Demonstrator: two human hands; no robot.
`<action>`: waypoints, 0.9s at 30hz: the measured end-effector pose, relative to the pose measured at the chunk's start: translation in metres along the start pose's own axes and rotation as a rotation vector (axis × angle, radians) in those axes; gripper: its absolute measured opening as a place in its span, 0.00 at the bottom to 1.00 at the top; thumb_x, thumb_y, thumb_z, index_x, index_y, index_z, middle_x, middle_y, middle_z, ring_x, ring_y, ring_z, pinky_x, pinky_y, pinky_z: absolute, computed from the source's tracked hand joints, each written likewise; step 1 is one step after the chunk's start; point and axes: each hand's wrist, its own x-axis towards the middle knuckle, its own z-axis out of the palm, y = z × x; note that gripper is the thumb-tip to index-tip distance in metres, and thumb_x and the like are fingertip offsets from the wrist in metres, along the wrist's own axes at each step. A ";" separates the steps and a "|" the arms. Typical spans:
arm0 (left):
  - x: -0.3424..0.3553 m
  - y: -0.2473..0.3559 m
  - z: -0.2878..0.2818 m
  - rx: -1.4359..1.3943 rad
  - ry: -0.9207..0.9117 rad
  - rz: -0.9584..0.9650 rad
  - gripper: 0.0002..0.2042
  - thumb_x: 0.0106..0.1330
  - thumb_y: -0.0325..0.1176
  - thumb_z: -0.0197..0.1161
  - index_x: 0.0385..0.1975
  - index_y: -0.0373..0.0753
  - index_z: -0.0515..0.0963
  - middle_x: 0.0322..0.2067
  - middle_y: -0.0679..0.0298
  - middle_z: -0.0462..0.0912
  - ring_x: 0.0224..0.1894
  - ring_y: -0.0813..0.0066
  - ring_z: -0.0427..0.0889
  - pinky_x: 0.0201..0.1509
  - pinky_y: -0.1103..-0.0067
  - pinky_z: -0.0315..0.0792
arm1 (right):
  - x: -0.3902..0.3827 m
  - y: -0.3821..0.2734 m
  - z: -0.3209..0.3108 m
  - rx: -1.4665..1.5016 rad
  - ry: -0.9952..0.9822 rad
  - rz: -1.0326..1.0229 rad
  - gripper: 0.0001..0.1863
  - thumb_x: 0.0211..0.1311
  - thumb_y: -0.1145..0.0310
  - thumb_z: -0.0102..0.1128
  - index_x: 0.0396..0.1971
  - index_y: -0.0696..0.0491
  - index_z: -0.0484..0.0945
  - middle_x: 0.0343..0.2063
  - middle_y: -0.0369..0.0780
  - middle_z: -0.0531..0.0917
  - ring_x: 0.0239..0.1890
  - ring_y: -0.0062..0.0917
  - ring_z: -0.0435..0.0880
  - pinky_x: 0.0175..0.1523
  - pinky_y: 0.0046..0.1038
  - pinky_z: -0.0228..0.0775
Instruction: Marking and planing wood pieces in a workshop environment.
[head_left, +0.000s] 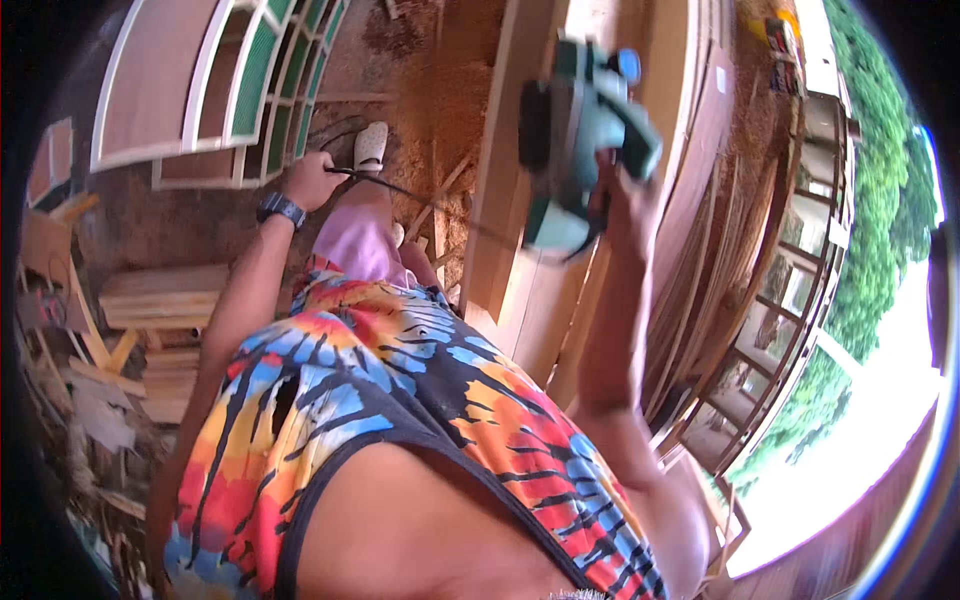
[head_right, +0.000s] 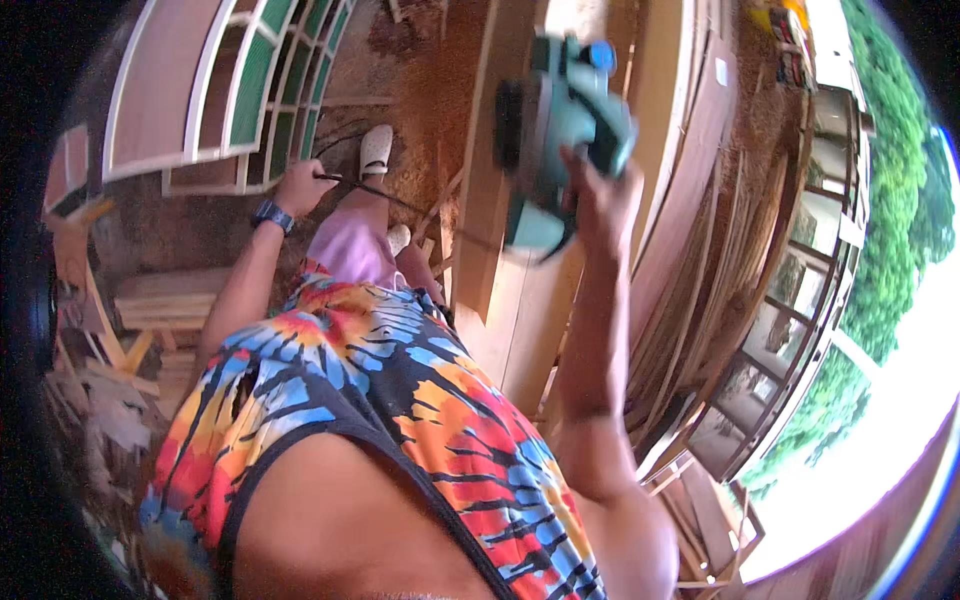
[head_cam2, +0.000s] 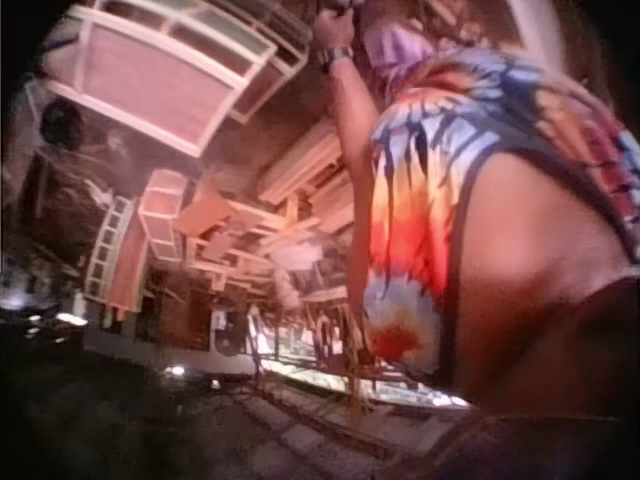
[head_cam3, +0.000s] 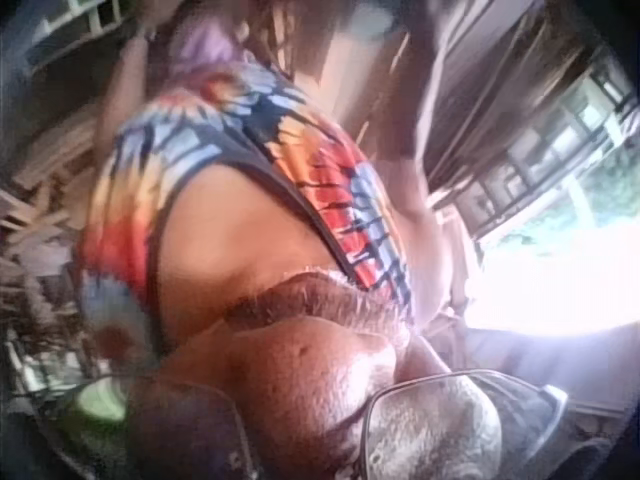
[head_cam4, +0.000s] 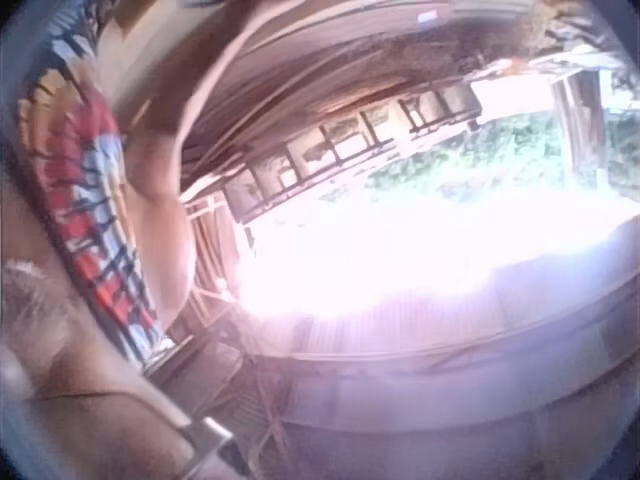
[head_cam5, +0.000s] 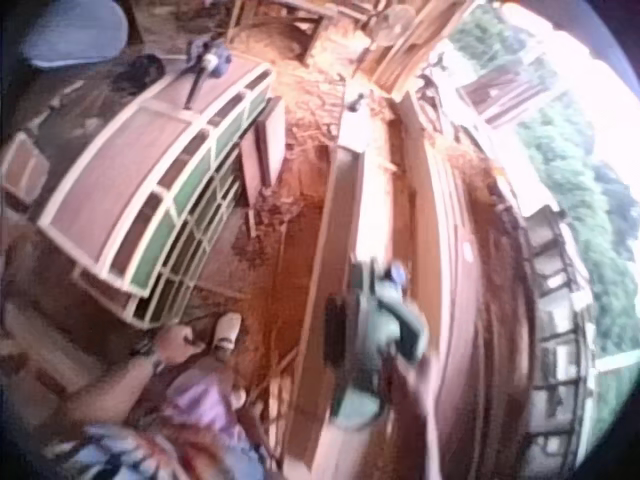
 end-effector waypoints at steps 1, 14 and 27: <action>-0.009 -0.003 0.006 0.002 0.006 -0.029 0.17 0.59 0.45 0.71 0.27 0.34 0.81 0.32 0.42 0.84 0.39 0.43 0.84 0.42 0.59 0.78 | -0.041 0.012 -0.001 0.006 0.038 0.042 0.11 0.60 0.65 0.71 0.27 0.55 0.78 0.15 0.32 0.76 0.14 0.16 0.73 0.20 0.22 0.63; -0.081 0.013 0.092 0.139 -0.220 0.143 0.08 0.49 0.32 0.65 0.25 0.33 0.81 0.34 0.43 0.84 0.41 0.43 0.84 0.47 0.61 0.78 | -0.250 0.104 -0.007 -0.012 0.066 0.328 0.12 0.51 0.72 0.76 0.31 0.57 0.79 0.17 0.32 0.78 0.18 0.15 0.74 0.23 0.21 0.65; -0.014 0.019 0.039 -0.006 0.010 0.015 0.17 0.55 0.40 0.77 0.24 0.32 0.80 0.29 0.42 0.83 0.35 0.43 0.84 0.38 0.63 0.77 | -0.009 -0.010 0.020 -0.063 -0.014 0.091 0.10 0.53 0.70 0.72 0.26 0.57 0.79 0.14 0.34 0.77 0.12 0.18 0.73 0.19 0.24 0.63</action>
